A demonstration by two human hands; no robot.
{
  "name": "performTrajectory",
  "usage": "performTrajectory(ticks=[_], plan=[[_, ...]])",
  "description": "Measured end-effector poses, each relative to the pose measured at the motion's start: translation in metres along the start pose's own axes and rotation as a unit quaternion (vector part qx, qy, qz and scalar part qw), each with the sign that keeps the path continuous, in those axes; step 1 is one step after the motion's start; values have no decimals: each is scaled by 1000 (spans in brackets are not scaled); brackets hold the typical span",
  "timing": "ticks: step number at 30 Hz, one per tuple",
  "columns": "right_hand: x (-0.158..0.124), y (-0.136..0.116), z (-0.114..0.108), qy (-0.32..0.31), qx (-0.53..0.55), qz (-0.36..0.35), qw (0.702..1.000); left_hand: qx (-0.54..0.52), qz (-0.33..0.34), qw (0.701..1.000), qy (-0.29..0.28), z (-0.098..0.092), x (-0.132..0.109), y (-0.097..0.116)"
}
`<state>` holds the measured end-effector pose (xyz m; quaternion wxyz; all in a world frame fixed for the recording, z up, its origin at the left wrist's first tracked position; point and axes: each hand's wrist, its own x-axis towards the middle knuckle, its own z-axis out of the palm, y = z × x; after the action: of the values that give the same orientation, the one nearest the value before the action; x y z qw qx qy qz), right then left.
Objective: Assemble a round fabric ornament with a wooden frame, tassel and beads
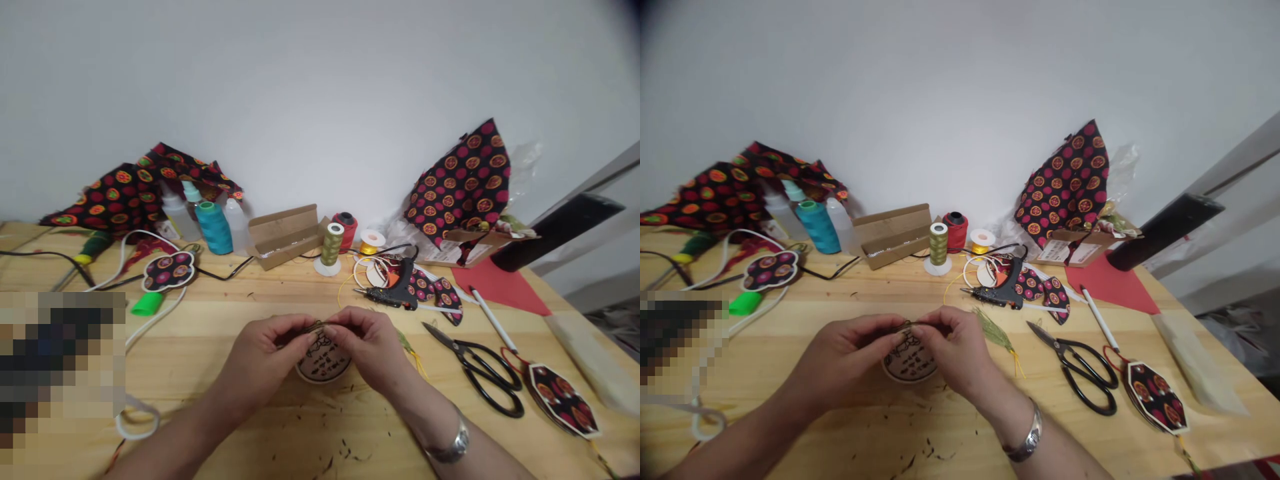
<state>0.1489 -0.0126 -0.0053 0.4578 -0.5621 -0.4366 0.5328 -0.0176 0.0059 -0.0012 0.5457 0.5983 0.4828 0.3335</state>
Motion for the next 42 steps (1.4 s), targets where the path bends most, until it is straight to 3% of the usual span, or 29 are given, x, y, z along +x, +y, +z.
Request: performTrajectory(ticks=[11, 16, 21, 32, 37, 40, 42], plan=[[0, 8, 3, 30, -34, -39, 998, -123, -82, 989, -4, 1, 3, -2], [-1, 7, 3, 34, -36, -41, 998, -114, -94, 989, 1, 1, 3, -2], [-2, 7, 4, 30, -37, -41, 998, -131, -79, 987, -39, 0, 2, 1], [-2, 8, 4, 12, -11, -38, 999, -47, 8, 999, 1, 0, 0, 1], [-3, 8, 3, -20, -9, -37, 999, -16, 7, 1000, 13, 0, -2, 4], [-1, 6, -3, -13, -73, -94, 993, -7, 4, 1000, 15, -1, -2, 7], [2, 3, -13, 37, -156, -169, 972, -2, -3, 1000, 13, -2, -2, 8]])
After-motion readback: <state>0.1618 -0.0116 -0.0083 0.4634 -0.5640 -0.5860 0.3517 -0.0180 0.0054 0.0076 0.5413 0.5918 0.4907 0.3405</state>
